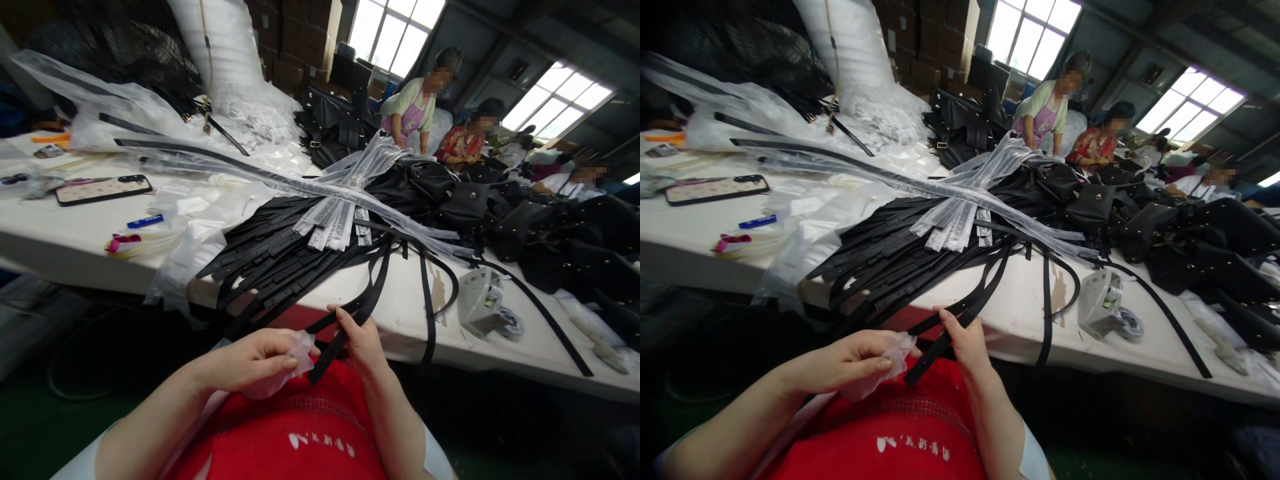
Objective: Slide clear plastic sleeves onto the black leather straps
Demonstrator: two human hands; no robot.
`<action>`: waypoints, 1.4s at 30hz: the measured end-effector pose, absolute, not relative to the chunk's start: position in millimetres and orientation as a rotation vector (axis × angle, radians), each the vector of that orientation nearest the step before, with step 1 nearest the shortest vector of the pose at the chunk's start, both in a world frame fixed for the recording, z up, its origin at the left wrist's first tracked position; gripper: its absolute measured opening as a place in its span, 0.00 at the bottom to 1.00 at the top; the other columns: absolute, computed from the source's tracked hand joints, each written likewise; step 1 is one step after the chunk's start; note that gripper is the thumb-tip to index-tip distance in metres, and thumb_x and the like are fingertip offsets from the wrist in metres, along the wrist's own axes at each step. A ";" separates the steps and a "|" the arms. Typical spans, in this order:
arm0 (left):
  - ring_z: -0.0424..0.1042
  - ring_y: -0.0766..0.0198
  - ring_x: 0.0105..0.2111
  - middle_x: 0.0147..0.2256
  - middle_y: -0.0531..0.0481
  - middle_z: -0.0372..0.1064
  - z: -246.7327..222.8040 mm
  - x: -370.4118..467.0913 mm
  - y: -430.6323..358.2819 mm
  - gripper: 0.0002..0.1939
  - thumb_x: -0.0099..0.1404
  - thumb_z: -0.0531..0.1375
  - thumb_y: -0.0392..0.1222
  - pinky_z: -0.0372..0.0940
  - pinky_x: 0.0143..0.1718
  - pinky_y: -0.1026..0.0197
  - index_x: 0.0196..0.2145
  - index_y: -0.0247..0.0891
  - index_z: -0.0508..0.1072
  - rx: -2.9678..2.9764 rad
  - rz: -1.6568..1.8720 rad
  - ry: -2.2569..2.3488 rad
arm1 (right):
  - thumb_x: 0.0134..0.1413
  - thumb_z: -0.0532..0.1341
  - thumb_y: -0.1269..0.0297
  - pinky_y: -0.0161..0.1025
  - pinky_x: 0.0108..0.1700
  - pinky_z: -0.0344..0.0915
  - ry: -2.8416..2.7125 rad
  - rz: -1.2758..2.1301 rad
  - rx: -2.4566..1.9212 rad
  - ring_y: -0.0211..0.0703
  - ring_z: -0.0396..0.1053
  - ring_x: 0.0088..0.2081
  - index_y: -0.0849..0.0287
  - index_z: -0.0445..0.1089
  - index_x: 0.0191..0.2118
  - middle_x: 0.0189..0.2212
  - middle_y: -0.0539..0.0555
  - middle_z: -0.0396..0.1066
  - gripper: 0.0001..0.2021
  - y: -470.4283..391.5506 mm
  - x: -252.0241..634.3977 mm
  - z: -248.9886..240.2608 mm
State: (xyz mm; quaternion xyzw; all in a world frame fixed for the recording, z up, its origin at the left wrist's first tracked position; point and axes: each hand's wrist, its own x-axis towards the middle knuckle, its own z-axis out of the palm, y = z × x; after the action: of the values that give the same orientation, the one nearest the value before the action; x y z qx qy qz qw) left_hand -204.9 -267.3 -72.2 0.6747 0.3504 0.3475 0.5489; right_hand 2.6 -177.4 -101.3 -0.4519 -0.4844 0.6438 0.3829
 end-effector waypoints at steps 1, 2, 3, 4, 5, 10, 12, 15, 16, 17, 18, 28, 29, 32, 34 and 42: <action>0.69 0.58 0.41 0.39 0.44 0.72 -72.2 -205.2 -267.0 0.23 0.70 0.51 0.55 0.62 0.49 0.59 0.34 0.34 0.77 1.609 0.825 0.827 | 0.43 0.69 0.51 0.33 0.21 0.60 -1.245 1.655 -1.154 0.38 0.63 0.20 0.62 0.79 0.37 0.16 0.49 0.67 0.19 -177.7 2.8 -100.5; 0.69 0.59 0.41 0.39 0.44 0.72 -72.8 -205.8 -266.6 0.22 0.70 0.51 0.54 0.62 0.50 0.59 0.35 0.34 0.77 1.622 0.829 0.830 | 0.43 0.69 0.51 0.34 0.22 0.61 -1.255 1.667 -1.155 0.39 0.65 0.21 0.62 0.79 0.36 0.16 0.50 0.68 0.19 -177.9 3.2 -99.6; 0.69 0.59 0.40 0.39 0.44 0.72 -73.7 -206.6 -266.2 0.22 0.70 0.51 0.53 0.62 0.49 0.59 0.35 0.33 0.76 1.633 0.835 0.841 | 0.43 0.69 0.51 0.34 0.22 0.62 -1.262 1.676 -1.154 0.40 0.66 0.22 0.62 0.79 0.36 0.16 0.50 0.68 0.19 -178.1 3.8 -98.7; 0.69 0.59 0.40 0.38 0.44 0.72 -74.8 -207.6 -265.9 0.22 0.71 0.51 0.52 0.62 0.48 0.60 0.35 0.33 0.76 1.643 0.842 0.859 | 0.43 0.69 0.51 0.34 0.23 0.63 -1.265 1.681 -1.151 0.41 0.67 0.23 0.63 0.79 0.36 0.17 0.51 0.69 0.19 -178.2 4.6 -98.0; 0.69 0.60 0.39 0.38 0.44 0.72 -76.1 -208.7 -265.7 0.22 0.71 0.50 0.52 0.62 0.47 0.61 0.35 0.33 0.76 1.652 0.848 0.880 | 0.43 0.69 0.51 0.34 0.24 0.63 -1.265 1.682 -1.147 0.41 0.68 0.23 0.63 0.79 0.36 0.17 0.51 0.69 0.19 -178.3 5.3 -97.4; 0.70 0.61 0.36 0.36 0.46 0.72 -78.8 -211.0 -266.2 0.22 0.70 0.51 0.52 0.64 0.44 0.62 0.33 0.34 0.77 1.697 0.836 0.934 | 0.43 0.69 0.51 0.35 0.24 0.64 -1.276 1.682 -1.137 0.42 0.69 0.24 0.64 0.79 0.35 0.17 0.52 0.70 0.20 -178.3 6.7 -95.8; 0.70 0.62 0.34 0.33 0.47 0.72 -78.5 -209.7 -266.9 0.21 0.70 0.51 0.52 0.64 0.41 0.63 0.34 0.34 0.77 1.718 0.795 0.940 | 0.43 0.69 0.51 0.34 0.24 0.65 -1.276 1.677 -1.134 0.42 0.69 0.24 0.64 0.79 0.35 0.18 0.52 0.71 0.19 -178.2 6.1 -95.3; 0.69 0.64 0.31 0.30 0.49 0.72 -78.7 -206.5 -268.1 0.21 0.70 0.51 0.51 0.63 0.36 0.66 0.35 0.34 0.78 1.731 0.652 0.985 | 0.43 0.69 0.51 0.34 0.24 0.65 -1.257 1.669 -1.131 0.41 0.69 0.23 0.63 0.79 0.35 0.18 0.52 0.71 0.19 -177.9 6.6 -94.8; 0.69 0.64 0.30 0.30 0.49 0.72 -79.0 -205.7 -268.5 0.21 0.70 0.51 0.50 0.63 0.35 0.66 0.36 0.34 0.78 1.727 0.614 1.005 | 0.43 0.69 0.51 0.34 0.24 0.65 -1.252 1.675 -1.128 0.40 0.68 0.23 0.63 0.79 0.35 0.19 0.52 0.72 0.19 -177.8 7.6 -94.6; 0.69 0.64 0.31 0.31 0.49 0.72 -79.5 -205.3 -268.8 0.21 0.70 0.51 0.50 0.63 0.35 0.66 0.36 0.34 0.78 1.721 0.598 1.024 | 0.43 0.69 0.51 0.34 0.24 0.65 -1.252 1.692 -1.122 0.39 0.68 0.22 0.63 0.78 0.34 0.19 0.52 0.72 0.18 -177.7 9.2 -94.5; 0.69 0.64 0.31 0.32 0.49 0.73 -79.9 -205.2 -268.9 0.20 0.71 0.51 0.49 0.63 0.35 0.66 0.37 0.34 0.78 1.711 0.609 1.042 | 0.44 0.69 0.51 0.33 0.24 0.65 -1.257 1.717 -1.114 0.38 0.67 0.22 0.63 0.78 0.34 0.20 0.52 0.72 0.18 -177.7 11.1 -94.2; 0.72 0.64 0.37 0.37 0.49 0.75 -68.2 -206.5 -265.8 0.16 0.71 0.52 0.46 0.64 0.42 0.66 0.40 0.37 0.78 1.731 0.731 1.048 | 0.45 0.68 0.50 0.32 0.23 0.64 -1.254 1.543 -1.138 0.38 0.69 0.25 0.63 0.78 0.33 0.25 0.54 0.74 0.18 -174.6 12.9 -85.9; 0.72 0.64 0.37 0.37 0.49 0.75 -66.5 -205.5 -266.0 0.16 0.71 0.52 0.45 0.64 0.42 0.66 0.39 0.38 0.78 1.737 0.730 1.038 | 0.44 0.68 0.50 0.32 0.23 0.64 -1.234 1.524 -1.145 0.39 0.69 0.25 0.63 0.78 0.34 0.25 0.54 0.74 0.19 -174.4 11.3 -86.2; 0.72 0.64 0.36 0.36 0.48 0.74 -65.6 -202.0 -266.3 0.16 0.71 0.51 0.45 0.64 0.41 0.66 0.39 0.37 0.78 1.747 0.728 1.018 | 0.45 0.68 0.50 0.32 0.22 0.63 -1.241 1.569 -1.151 0.38 0.68 0.23 0.63 0.78 0.36 0.25 0.54 0.74 0.19 -175.5 6.8 -89.9; 0.71 0.64 0.36 0.36 0.48 0.73 -68.6 -199.3 -264.7 0.17 0.71 0.51 0.46 0.64 0.41 0.66 0.38 0.37 0.78 1.750 0.749 1.012 | 0.45 0.68 0.50 0.32 0.22 0.63 -1.274 1.679 -1.137 0.37 0.67 0.22 0.62 0.78 0.36 0.25 0.54 0.74 0.19 -177.8 3.5 -94.9; 0.66 0.65 0.30 0.30 0.51 0.69 -84.9 -185.9 -244.0 0.18 0.70 0.50 0.47 0.61 0.35 0.66 0.31 0.35 0.73 1.724 0.797 1.146 | 0.45 0.68 0.48 0.31 0.25 0.60 -1.298 1.900 -1.095 0.35 0.65 0.23 0.62 0.77 0.38 0.24 0.51 0.72 0.21 -172.0 -1.7 -110.7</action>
State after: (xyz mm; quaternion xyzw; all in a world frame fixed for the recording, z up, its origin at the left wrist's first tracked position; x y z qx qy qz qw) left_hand -185.9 -244.0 -84.9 0.6959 0.4624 0.3219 0.4454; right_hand -1.7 -172.0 -110.7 -0.4111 -0.4870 0.7130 0.2923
